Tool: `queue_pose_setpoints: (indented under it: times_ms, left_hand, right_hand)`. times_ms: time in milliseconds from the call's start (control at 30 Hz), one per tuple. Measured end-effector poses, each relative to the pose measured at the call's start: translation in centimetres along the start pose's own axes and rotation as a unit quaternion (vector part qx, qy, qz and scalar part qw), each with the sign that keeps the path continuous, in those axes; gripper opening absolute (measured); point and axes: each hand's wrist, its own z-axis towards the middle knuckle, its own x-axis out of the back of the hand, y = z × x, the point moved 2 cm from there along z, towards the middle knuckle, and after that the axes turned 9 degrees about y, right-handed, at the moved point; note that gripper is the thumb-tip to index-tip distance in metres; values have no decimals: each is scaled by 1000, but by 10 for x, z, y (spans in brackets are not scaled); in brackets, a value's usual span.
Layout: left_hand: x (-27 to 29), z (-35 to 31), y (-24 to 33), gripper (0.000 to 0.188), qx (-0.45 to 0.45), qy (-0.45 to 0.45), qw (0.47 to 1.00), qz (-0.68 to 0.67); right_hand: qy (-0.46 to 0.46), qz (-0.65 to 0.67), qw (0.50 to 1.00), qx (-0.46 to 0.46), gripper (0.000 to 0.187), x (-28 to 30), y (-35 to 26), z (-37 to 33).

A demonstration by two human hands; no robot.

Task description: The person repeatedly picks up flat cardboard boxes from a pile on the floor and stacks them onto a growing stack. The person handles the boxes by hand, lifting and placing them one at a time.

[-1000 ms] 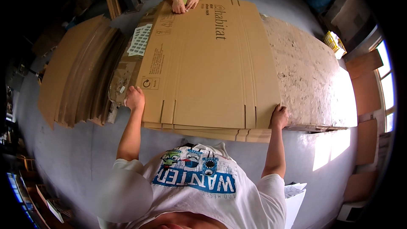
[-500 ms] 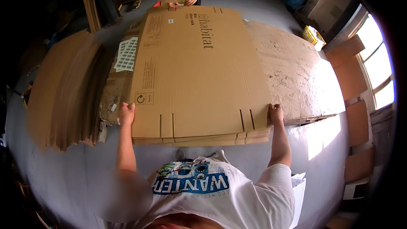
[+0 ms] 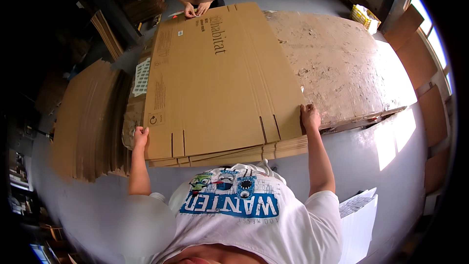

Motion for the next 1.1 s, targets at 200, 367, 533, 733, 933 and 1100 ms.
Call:
queue_pose_setpoints:
  times_ms: [200,367,533,733,933,1100]
  left_hand:
    - [-3,6,-11,32,42,-18,999,-24]
    - [11,17,0,26,95,-107,976,-162]
    - [8,-8,50,30,202,-273,894,-293]
    - [-69,-83,154,48,141,-264,866,-400]
    - [-269,-188,402,28,110,-372,771,-505]
    - [-406,-280,545,24,110,-286,798,-519]
  right_hand:
    - [0,19,1000,2,49,8,-1,-8]
    - [-70,121,990,-35,46,15,12,14]
    - [-11,135,991,22,37,48,13,43]
    - [69,131,989,-5,33,219,38,101]
    - [256,-160,922,244,64,306,83,101]
    - [-62,-186,907,373,83,190,44,33]
